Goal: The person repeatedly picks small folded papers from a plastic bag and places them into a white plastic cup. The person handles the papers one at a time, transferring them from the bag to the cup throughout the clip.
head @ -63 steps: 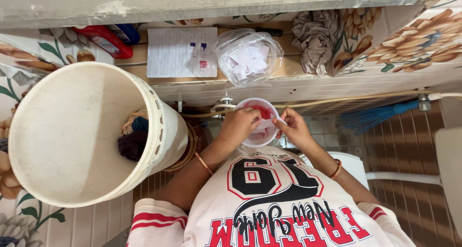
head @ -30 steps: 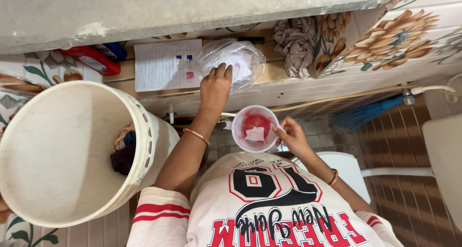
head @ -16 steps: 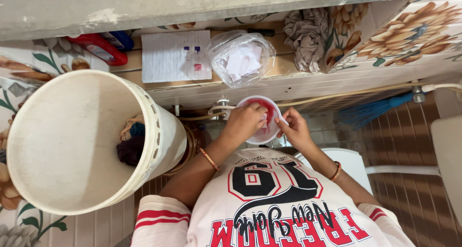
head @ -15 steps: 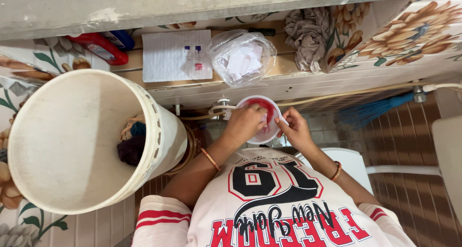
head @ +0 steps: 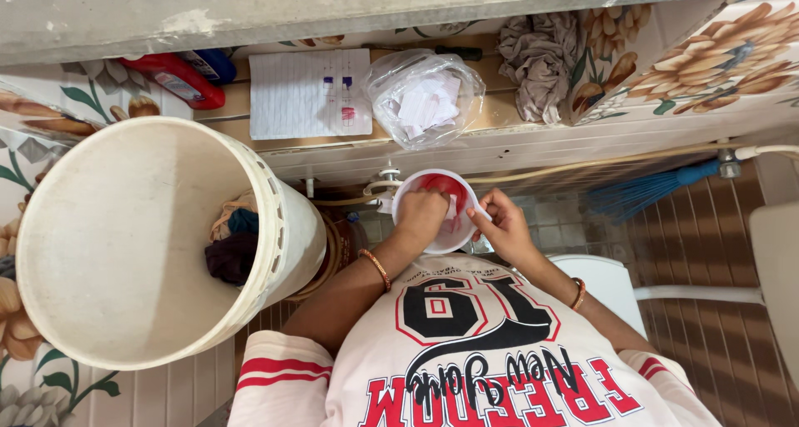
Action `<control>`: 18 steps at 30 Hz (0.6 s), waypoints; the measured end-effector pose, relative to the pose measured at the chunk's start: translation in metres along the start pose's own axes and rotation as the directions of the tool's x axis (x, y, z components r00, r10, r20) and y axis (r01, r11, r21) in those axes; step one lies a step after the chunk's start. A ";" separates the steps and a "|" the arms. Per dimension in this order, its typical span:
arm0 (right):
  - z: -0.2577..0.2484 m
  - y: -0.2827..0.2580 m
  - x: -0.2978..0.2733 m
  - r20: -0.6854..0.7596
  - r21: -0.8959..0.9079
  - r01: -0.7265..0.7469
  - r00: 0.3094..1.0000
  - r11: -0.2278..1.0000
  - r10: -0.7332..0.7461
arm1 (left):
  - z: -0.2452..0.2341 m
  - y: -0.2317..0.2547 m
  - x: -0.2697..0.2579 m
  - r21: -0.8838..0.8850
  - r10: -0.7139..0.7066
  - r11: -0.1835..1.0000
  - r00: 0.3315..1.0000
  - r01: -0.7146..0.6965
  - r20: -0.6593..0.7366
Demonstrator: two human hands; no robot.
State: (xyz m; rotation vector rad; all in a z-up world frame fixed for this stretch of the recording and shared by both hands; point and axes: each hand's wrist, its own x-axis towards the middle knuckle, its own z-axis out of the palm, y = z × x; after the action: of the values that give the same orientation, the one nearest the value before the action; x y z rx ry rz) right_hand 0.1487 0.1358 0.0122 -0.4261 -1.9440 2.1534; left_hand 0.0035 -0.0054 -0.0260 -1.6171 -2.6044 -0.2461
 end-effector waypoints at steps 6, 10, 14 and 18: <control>0.001 0.001 0.003 0.025 0.007 -0.037 0.999 0.999 0.037 | 0.036 -0.004 -0.004 -0.089 -0.007 0.996 1.000 0.004 -0.025; 0.004 0.000 0.006 0.037 -0.001 -0.044 0.998 0.999 0.044 | 0.054 -0.004 -0.002 -0.033 -0.019 0.999 0.999 0.021 0.046; 0.005 -0.002 0.006 0.035 -0.024 -0.049 0.998 0.999 0.050 | 0.050 -0.007 -0.001 -0.110 0.002 0.994 1.000 -0.003 -0.015; 0.004 -0.001 0.008 0.040 -0.060 -0.036 0.998 0.998 0.038 | 0.030 -0.011 -0.007 -0.238 0.008 0.970 0.991 -0.040 -0.132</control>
State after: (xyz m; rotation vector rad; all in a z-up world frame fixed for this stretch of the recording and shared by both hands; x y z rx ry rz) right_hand 0.1397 0.1349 0.0135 -0.4349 -2.0427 2.1475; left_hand -0.0026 -0.0110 -0.0579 -1.6368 -2.5355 -0.6665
